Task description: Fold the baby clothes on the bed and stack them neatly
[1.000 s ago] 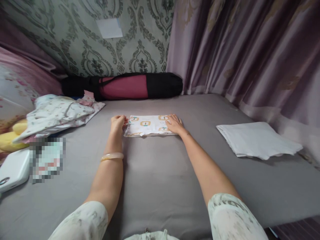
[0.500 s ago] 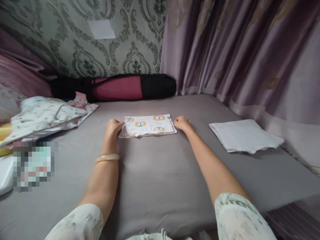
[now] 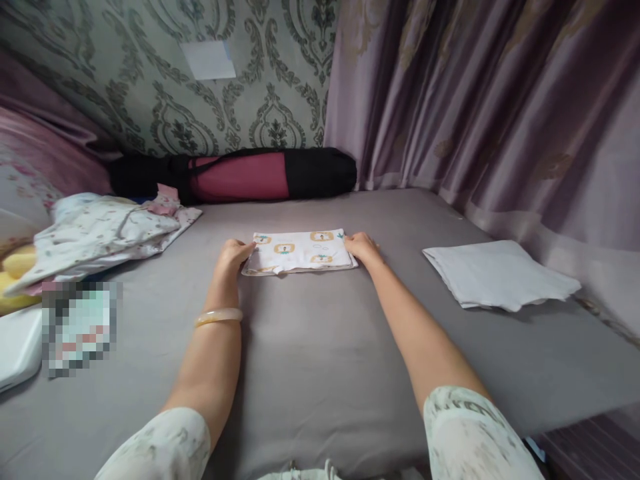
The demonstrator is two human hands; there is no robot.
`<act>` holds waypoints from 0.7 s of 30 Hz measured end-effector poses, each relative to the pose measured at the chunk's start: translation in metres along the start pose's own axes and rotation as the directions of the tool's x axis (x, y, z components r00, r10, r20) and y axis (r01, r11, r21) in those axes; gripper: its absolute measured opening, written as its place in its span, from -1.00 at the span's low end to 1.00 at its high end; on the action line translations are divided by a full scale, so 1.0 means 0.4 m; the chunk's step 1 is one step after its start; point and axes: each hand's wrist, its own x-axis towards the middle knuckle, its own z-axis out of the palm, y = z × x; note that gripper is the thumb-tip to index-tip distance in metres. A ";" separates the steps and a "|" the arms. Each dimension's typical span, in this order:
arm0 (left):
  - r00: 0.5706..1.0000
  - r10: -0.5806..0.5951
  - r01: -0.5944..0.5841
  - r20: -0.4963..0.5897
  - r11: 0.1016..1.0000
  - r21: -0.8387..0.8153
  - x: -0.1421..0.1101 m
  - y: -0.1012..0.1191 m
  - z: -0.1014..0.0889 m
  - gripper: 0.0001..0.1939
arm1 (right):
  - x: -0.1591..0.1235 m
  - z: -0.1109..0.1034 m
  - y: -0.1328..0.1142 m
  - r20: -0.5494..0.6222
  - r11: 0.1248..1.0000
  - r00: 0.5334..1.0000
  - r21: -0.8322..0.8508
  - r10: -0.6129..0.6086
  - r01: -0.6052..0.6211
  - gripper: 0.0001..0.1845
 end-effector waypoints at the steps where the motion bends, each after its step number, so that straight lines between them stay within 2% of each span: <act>1: 1.000 0.002 -0.002 -0.006 1.000 -0.021 0.005 -0.003 0.003 -0.78 | 0.003 0.001 -0.002 0.009 1.000 1.000 0.016 0.003 -0.003 -0.58; 4: 1.000 0.015 -0.017 -0.025 0.996 -0.087 0.014 -0.012 0.010 -0.77 | 0.010 0.010 -0.004 0.012 0.997 1.000 0.078 0.012 -0.013 -0.54; 9: 1.000 0.016 -0.018 -0.012 0.991 -0.135 0.017 -0.017 0.012 -0.74 | 0.016 0.022 -0.002 -0.014 0.988 1.000 0.155 0.018 -0.015 -0.66; 14: 0.999 -0.012 0.015 0.037 0.995 -0.096 0.017 -0.011 0.007 -0.76 | 0.010 0.011 -0.004 0.041 0.984 0.999 0.175 0.012 -0.019 -0.70; 21: 0.997 -0.028 0.029 0.072 0.999 -0.014 -0.016 0.024 -0.022 -0.78 | -0.028 -0.012 -0.017 0.043 0.988 0.999 0.156 -0.008 0.002 -0.72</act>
